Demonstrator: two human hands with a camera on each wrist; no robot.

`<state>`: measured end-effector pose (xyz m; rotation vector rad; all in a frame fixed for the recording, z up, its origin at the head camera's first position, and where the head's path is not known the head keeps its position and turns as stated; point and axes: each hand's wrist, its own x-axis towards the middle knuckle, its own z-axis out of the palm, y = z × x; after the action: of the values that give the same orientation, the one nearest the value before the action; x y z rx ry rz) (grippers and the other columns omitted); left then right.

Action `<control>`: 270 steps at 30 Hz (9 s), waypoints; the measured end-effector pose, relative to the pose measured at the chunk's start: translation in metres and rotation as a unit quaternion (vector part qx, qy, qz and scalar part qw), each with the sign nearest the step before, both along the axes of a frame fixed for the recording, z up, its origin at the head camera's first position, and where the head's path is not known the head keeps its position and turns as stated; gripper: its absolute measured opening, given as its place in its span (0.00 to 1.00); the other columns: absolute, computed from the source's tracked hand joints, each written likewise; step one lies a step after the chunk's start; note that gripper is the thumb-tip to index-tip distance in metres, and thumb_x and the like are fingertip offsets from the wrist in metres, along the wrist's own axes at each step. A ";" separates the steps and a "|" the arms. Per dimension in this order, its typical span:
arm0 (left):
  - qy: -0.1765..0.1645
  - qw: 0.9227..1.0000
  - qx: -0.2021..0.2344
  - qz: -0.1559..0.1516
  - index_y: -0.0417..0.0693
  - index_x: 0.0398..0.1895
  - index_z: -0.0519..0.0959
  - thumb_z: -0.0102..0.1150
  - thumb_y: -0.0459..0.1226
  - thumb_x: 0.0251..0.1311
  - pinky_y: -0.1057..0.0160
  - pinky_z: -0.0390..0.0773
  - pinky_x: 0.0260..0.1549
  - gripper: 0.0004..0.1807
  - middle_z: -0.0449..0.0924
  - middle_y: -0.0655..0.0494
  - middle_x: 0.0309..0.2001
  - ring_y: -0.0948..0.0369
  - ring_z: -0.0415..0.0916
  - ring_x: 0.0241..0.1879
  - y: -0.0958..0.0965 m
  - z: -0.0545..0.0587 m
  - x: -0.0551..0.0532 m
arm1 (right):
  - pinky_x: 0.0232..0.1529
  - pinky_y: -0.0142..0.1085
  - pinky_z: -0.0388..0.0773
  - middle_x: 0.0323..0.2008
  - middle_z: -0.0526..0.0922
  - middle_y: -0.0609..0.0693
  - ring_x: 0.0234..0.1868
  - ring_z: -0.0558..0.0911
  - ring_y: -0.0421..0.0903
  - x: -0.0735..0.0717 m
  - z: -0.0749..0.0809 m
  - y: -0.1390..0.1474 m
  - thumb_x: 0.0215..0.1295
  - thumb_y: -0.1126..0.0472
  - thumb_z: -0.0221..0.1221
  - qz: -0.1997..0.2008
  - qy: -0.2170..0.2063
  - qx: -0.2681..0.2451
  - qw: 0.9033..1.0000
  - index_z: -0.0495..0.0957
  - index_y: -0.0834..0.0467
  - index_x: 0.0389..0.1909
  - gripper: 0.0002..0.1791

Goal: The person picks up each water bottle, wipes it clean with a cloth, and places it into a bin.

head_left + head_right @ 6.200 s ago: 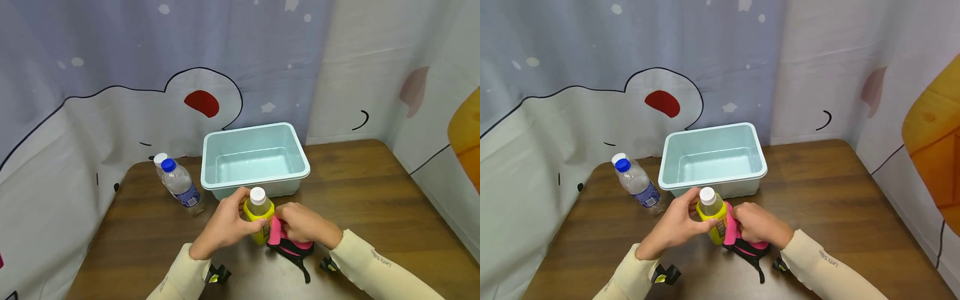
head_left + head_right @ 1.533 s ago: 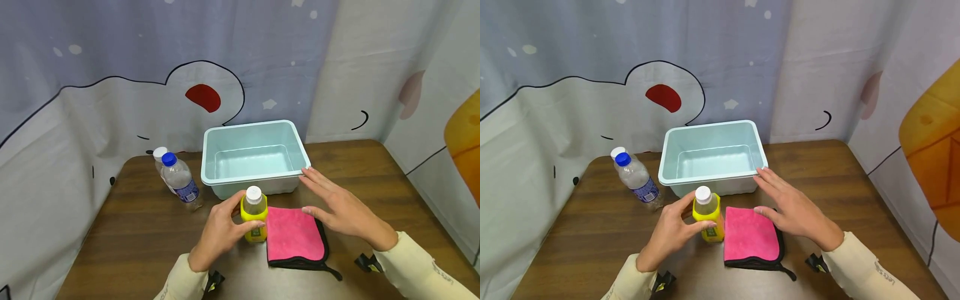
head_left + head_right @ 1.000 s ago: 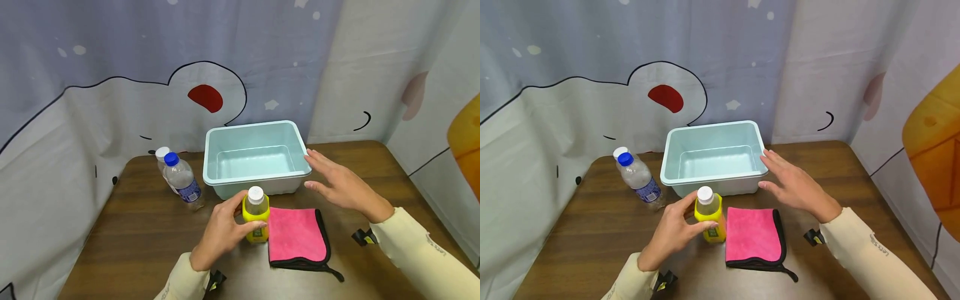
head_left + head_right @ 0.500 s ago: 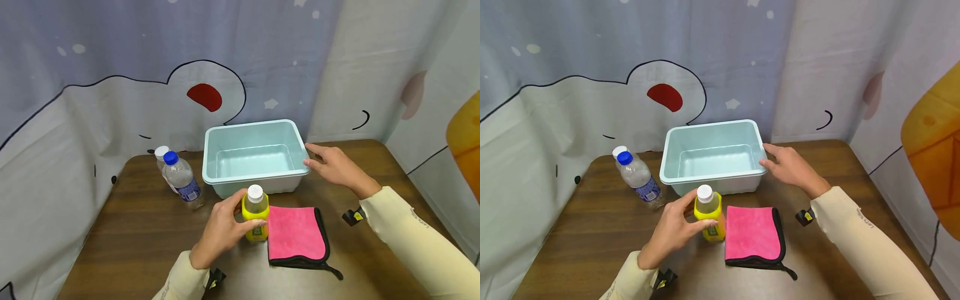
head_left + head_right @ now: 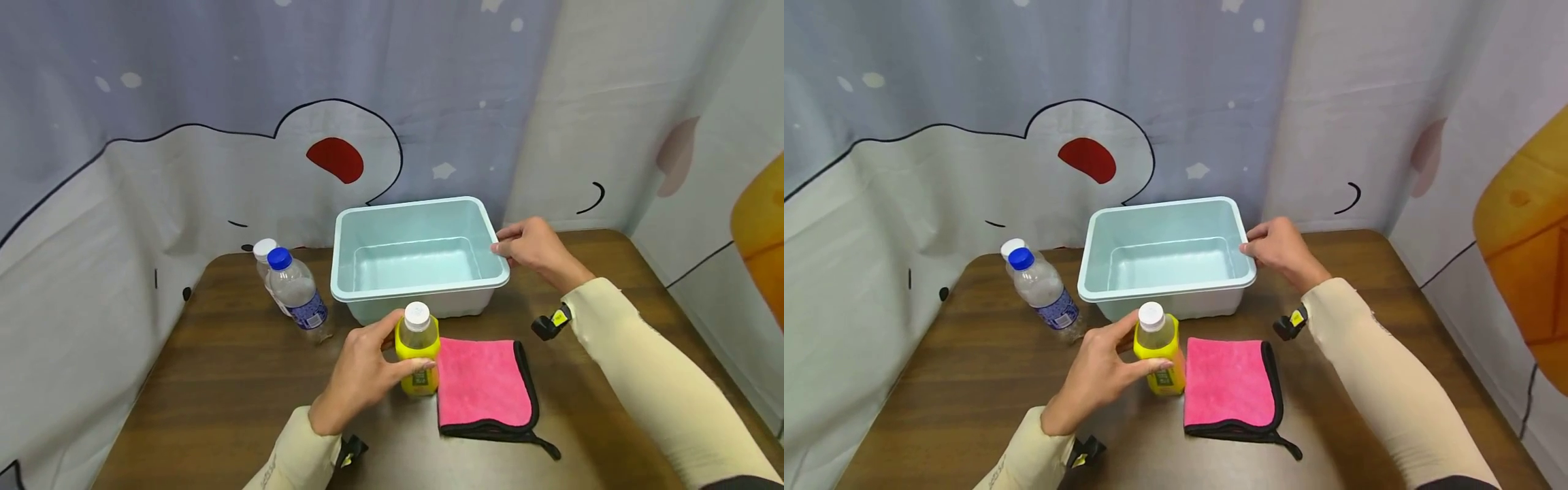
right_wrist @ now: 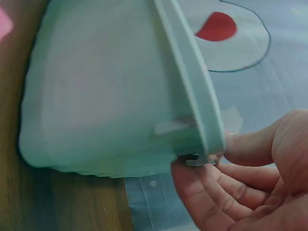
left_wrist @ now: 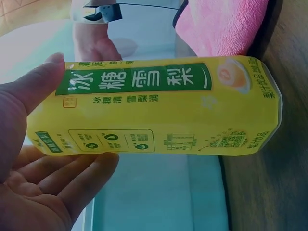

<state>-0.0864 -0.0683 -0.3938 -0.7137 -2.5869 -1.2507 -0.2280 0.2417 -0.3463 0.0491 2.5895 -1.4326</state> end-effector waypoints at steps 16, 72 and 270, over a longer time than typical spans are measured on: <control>0.054 0.999 -0.003 -0.008 0.50 0.58 0.80 0.84 0.46 0.46 0.67 0.89 0.42 0.34 0.90 0.54 0.49 0.63 0.89 0.40 0.001 0.002 -0.006 | 0.37 0.37 0.89 0.45 0.83 0.62 0.30 0.87 0.43 -0.015 0.004 -0.001 0.68 0.66 0.66 -0.017 -0.052 -0.010 0.998 0.78 0.76 0.57 0.22; 0.098 0.995 -0.015 -0.025 0.45 0.55 0.80 0.83 0.47 0.47 0.64 0.90 0.40 0.33 0.91 0.50 0.47 0.59 0.90 0.38 0.004 0.052 -0.020 | 0.40 0.40 0.90 0.43 0.83 0.61 0.30 0.86 0.43 -0.020 0.007 -0.001 0.68 0.65 0.67 -0.013 -0.058 0.008 0.998 0.79 0.75 0.56 0.21; 0.084 0.996 0.001 0.028 0.44 0.58 0.80 0.80 0.46 0.53 0.56 0.90 0.43 0.31 0.90 0.47 0.49 0.52 0.92 0.44 0.001 0.141 -0.075 | 0.29 0.38 0.86 0.31 0.79 0.52 0.26 0.82 0.44 -0.022 0.023 -0.010 0.66 0.72 0.64 0.012 -0.097 -0.001 0.995 0.77 0.70 0.53 0.16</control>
<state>-0.1616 -0.0678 -0.2523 -0.7095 -2.4521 -1.1248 -0.2499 0.2313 -0.3229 0.1493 2.4231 -1.3496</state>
